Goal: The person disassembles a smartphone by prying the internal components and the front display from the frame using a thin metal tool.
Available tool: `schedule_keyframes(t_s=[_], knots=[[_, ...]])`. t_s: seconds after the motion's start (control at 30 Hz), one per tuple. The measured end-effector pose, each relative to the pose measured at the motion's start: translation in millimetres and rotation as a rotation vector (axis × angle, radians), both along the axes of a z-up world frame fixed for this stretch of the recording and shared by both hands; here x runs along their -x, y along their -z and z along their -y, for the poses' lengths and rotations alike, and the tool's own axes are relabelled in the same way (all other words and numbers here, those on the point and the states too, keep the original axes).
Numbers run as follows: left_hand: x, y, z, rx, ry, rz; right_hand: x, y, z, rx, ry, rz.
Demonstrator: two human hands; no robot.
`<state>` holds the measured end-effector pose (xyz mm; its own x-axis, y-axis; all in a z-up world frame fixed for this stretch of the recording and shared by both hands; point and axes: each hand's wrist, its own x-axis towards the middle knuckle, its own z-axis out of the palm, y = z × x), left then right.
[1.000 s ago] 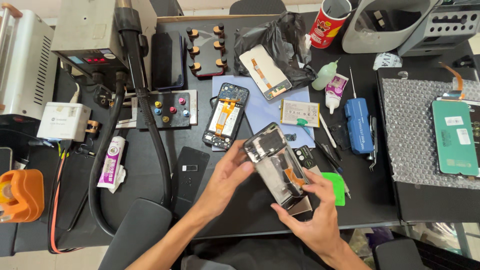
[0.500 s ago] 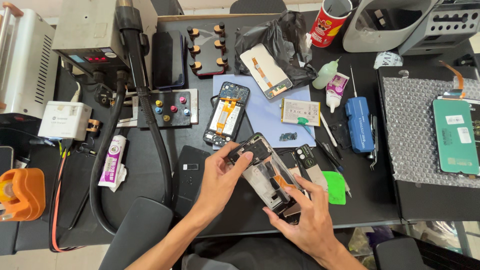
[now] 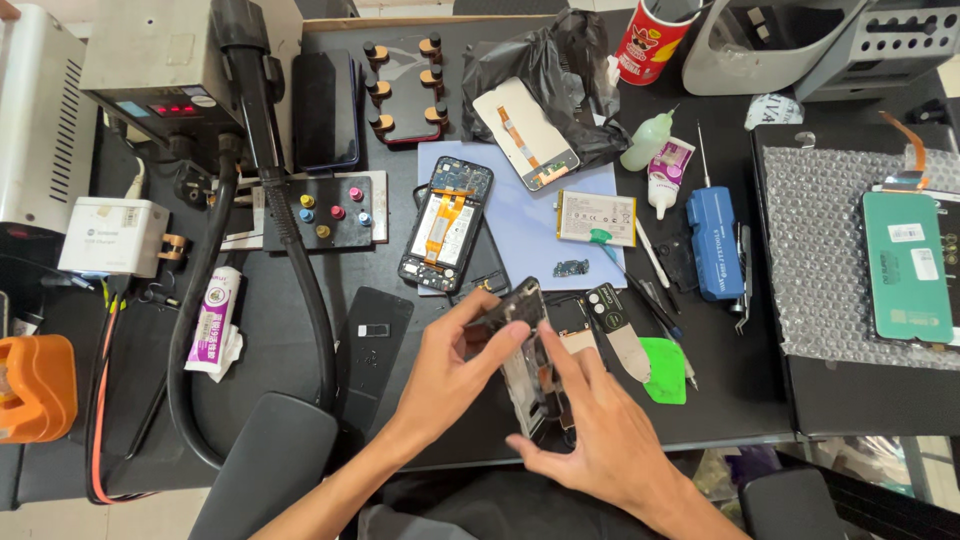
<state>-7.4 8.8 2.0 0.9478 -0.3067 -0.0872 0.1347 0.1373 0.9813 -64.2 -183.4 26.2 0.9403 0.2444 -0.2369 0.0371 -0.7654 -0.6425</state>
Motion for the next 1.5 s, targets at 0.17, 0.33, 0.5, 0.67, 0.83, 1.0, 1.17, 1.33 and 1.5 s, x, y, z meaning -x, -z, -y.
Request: schedule_keyframes(t_s=[0.17,0.33,0.5,0.67,0.83,1.0,1.17,1.33,1.5], knots=[[-5.9,-1.0,-4.2,0.113,0.007,-0.040,-7.4,6.4,9.5,-0.752,-0.017,-0.355],[-17.6,14.6,-12.6,0.390,-0.083,-0.339,-12.2,30.5,14.6,-1.359,0.029,-0.918],[-12.5,19.4,-14.9,0.440,0.104,-0.544,-8.0,49.4,7.3,-1.551,-0.065,-1.116],[-13.4,3.3,2.1,0.535,0.129,-0.674,-12.2,50.6,7.5,-1.647,-0.116,-1.129],[-25.3,19.3,9.4,0.596,0.014,-0.749,-21.1,57.4,3.5,-1.566,0.019,-1.033],[-39.1,38.4,-0.8,0.535,-0.268,-0.722,-36.5,47.0,23.8,-1.043,0.143,-0.695],[-32.0,42.2,-1.7,0.442,-0.349,-0.693,-60.4,16.5,87.0,-0.113,0.369,0.274],[-14.2,37.7,-2.8,0.382,-0.336,-0.597,-76.0,27.6,100.5,0.076,0.386,0.424],[0.9,40.0,-13.0,0.409,-0.393,-0.567,-81.7,47.4,97.9,0.164,0.322,0.436]])
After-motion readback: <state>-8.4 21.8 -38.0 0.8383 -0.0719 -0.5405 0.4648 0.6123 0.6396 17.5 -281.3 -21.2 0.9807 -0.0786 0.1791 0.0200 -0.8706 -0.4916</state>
